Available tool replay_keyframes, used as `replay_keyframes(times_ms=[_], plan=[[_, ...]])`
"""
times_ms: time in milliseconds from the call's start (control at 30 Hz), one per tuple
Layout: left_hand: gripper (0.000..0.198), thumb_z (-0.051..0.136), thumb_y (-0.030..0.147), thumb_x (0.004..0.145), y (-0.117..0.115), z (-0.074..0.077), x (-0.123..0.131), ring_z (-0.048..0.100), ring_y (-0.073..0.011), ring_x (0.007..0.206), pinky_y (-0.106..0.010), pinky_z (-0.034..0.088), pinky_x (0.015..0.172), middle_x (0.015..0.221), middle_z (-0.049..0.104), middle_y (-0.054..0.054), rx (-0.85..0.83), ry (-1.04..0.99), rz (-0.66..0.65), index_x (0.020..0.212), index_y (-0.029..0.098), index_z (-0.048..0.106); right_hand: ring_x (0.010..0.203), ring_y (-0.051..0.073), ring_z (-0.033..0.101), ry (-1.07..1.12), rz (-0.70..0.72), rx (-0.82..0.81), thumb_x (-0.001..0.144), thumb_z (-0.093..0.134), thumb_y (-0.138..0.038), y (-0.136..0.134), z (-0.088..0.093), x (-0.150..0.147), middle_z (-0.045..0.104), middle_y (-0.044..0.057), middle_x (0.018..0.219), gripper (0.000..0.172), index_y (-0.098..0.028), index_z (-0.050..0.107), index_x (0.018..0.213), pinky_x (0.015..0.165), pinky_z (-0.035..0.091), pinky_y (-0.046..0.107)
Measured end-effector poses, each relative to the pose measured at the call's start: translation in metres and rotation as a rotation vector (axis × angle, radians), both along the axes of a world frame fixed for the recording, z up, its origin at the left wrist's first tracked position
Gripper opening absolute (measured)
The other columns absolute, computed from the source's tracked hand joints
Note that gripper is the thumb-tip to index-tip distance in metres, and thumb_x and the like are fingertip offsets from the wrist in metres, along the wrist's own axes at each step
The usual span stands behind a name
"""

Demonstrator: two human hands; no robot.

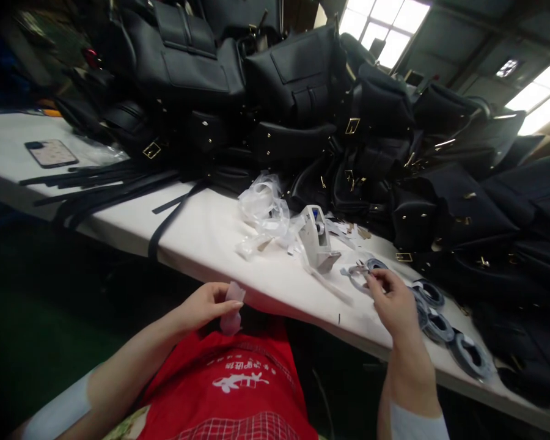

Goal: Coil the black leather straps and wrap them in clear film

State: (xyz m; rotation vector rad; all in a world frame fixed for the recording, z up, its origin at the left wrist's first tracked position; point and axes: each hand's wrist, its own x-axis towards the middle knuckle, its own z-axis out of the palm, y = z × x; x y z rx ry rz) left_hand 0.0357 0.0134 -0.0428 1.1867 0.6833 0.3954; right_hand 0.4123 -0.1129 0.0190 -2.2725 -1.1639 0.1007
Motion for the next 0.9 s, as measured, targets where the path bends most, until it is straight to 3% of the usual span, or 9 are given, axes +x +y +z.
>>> replay_keyframes(times_ms=[100,200,267,367,433,533,600,733,900], plan=[[0.039,0.076,0.049,0.070,-0.001,0.001,0.008,0.060,-0.0148,0.049,-0.025,0.046,0.050,0.057,0.068,-0.006,0.008,-0.007,-0.038,0.067,0.013,0.063,0.054,0.016,0.058,0.268,0.275,0.043,0.089,0.052,-0.049,-0.004,0.004,-0.049,0.067,0.004,0.081,0.032,-0.021,0.059,0.103,0.051,0.045,0.028],[0.038,0.075,0.049,0.072,-0.003,0.003,0.012,0.057,-0.0127,0.048,-0.024,0.044,0.049,0.057,0.067,-0.004,0.009,0.004,-0.080,0.069,0.013,0.063,0.072,0.019,0.064,0.268,0.603,-0.248,0.088,0.058,-0.036,0.000,0.000,-0.099,0.070,0.002,0.084,0.017,-0.023,0.065,0.096,0.066,0.047,0.029],[0.038,0.075,0.048,0.072,-0.004,0.006,0.011,0.056,-0.0124,0.049,-0.023,0.044,0.050,0.057,0.065,-0.003,0.020,0.020,-0.086,0.070,0.013,0.061,0.080,0.020,0.065,0.242,0.725,-0.365,0.082,0.065,-0.027,0.003,-0.005,-0.122,0.072,0.001,0.087,0.017,-0.024,0.067,0.099,0.073,0.047,0.030],[0.034,0.073,0.046,0.074,-0.006,0.011,0.006,0.060,-0.0146,0.059,-0.026,0.048,0.058,0.067,0.068,-0.004,0.089,0.023,-0.119,0.071,0.014,0.061,0.084,0.018,0.065,0.311,0.774,-0.341,0.082,0.066,-0.023,0.007,-0.014,-0.139,0.072,0.002,0.092,0.017,-0.023,0.069,0.098,0.077,0.046,0.029],[0.028,0.073,0.040,0.075,-0.008,0.013,0.004,0.066,-0.0202,0.083,-0.032,0.051,0.077,0.095,0.071,-0.011,0.211,0.018,-0.164,0.072,0.014,0.065,0.081,0.017,0.064,0.383,0.768,-0.289,0.085,0.064,-0.024,0.011,-0.019,-0.144,0.071,0.002,0.089,0.009,-0.021,0.070,0.090,0.074,0.046,0.027],[0.017,0.076,0.031,0.070,-0.015,0.013,0.006,0.052,-0.0284,0.122,-0.037,0.038,0.105,0.136,0.056,-0.011,0.378,0.037,-0.236,0.073,0.015,0.071,0.078,0.016,0.063,0.455,0.743,-0.202,0.085,0.065,-0.023,0.020,-0.024,-0.150,0.070,0.002,0.083,0.006,-0.020,0.070,0.084,0.072,0.046,0.026],[0.017,0.076,0.030,0.070,-0.021,0.010,0.009,0.056,-0.0281,0.116,-0.037,0.040,0.101,0.129,0.061,-0.010,0.346,0.047,-0.278,0.076,0.015,0.073,0.079,0.016,0.064,0.477,0.725,-0.149,0.085,0.065,-0.023,0.025,-0.025,-0.152,0.070,0.002,0.084,0.005,-0.020,0.070,0.085,0.073,0.047,0.026],[0.034,0.072,0.042,0.074,-0.028,0.001,0.012,0.063,-0.0194,0.074,-0.029,0.048,0.071,0.083,0.071,-0.007,0.102,0.072,-0.242,0.086,0.010,0.072,0.085,0.017,0.064,0.471,0.729,-0.127,0.084,0.067,-0.025,0.029,-0.024,-0.151,0.070,0.003,0.090,0.011,-0.020,0.071,0.093,0.078,0.047,0.028],[0.036,0.078,0.044,0.069,-0.021,-0.005,0.008,0.059,-0.0156,0.068,-0.026,0.045,0.067,0.076,0.069,-0.005,0.016,0.034,-0.088,0.080,0.010,0.071,0.087,0.019,0.062,0.448,0.849,-0.273,0.081,0.067,-0.015,0.024,-0.022,-0.138,0.068,0.005,0.094,0.027,-0.021,0.071,0.106,0.081,0.047,0.031]])
